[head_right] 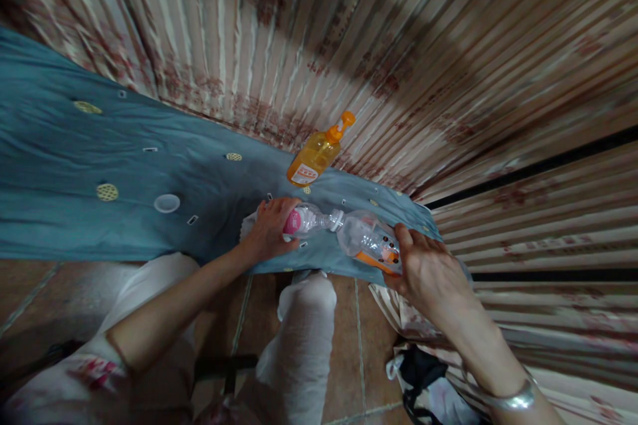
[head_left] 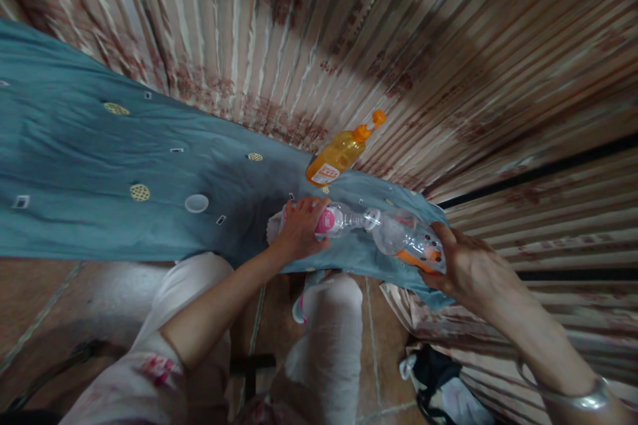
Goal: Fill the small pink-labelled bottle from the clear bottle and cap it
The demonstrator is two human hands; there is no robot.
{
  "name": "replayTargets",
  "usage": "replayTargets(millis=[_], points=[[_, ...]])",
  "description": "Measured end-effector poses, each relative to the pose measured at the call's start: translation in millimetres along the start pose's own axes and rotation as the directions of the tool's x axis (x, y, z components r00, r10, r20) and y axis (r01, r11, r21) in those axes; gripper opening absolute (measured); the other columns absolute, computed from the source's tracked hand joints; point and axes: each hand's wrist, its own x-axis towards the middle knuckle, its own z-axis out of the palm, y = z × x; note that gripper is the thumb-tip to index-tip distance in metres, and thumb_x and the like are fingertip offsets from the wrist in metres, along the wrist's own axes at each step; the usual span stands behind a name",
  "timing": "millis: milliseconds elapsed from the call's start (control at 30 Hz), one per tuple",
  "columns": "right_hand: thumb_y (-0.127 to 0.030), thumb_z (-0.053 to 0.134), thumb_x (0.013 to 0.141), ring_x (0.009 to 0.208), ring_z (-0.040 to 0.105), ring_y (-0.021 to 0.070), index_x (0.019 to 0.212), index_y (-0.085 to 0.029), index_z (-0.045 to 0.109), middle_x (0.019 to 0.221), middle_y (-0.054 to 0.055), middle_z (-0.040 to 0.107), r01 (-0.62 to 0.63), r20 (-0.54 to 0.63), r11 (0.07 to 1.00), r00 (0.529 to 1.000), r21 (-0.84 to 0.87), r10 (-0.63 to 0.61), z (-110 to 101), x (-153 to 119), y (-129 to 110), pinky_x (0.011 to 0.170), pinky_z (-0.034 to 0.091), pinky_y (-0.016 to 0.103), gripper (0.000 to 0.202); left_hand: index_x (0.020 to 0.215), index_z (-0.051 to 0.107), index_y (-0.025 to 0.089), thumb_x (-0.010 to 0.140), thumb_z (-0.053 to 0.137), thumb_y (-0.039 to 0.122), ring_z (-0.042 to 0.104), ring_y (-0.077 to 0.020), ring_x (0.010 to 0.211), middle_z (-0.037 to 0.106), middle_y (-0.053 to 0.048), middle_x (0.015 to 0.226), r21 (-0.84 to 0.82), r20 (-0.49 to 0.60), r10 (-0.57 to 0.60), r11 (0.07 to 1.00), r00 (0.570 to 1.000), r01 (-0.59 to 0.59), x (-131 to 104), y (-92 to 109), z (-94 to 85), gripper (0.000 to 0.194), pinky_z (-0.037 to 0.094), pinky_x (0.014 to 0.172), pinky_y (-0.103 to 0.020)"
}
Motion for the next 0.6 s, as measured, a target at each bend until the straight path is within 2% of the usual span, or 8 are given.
replayTargets(millis=[333, 600], points=[[-0.032, 0.077, 0.075, 0.074, 0.069, 0.028, 0.116, -0.017, 0.049, 0.085, 0.009, 0.07, 0.003, -0.027, 1.0, 1.0, -0.002, -0.003, 0.7, -1.2, -1.4, 0.069, 0.051, 0.035, 0.052, 0.147, 0.042, 0.019, 0.074, 0.073, 0.031, 0.049, -0.037, 0.135, 0.055, -0.017, 0.144, 0.002, -0.006, 0.004, 1.0, 1.0, -0.004, -0.1, -1.3, 1.7, 0.08, 0.031, 0.116, -0.063], [-0.032, 0.077, 0.075, 0.079, 0.07, 0.0299, 0.122, -0.013, 0.048, 0.094, 0.014, 0.072, 0.001, -0.038, 1.0, 0.999, -0.012, -0.002, 2.9, -1.6, -0.5, 0.073, 0.051, 0.037, 0.059, 0.148, 0.041, 0.021, 0.074, 0.072, 0.032, 0.05, -0.037, 0.134, 0.054, -0.016, 0.145, 0.01, -0.021, 0.01, 1.0, 1.0, -0.009, 0.1, -3.3, 3.5, 0.082, 0.032, 0.116, -0.061]])
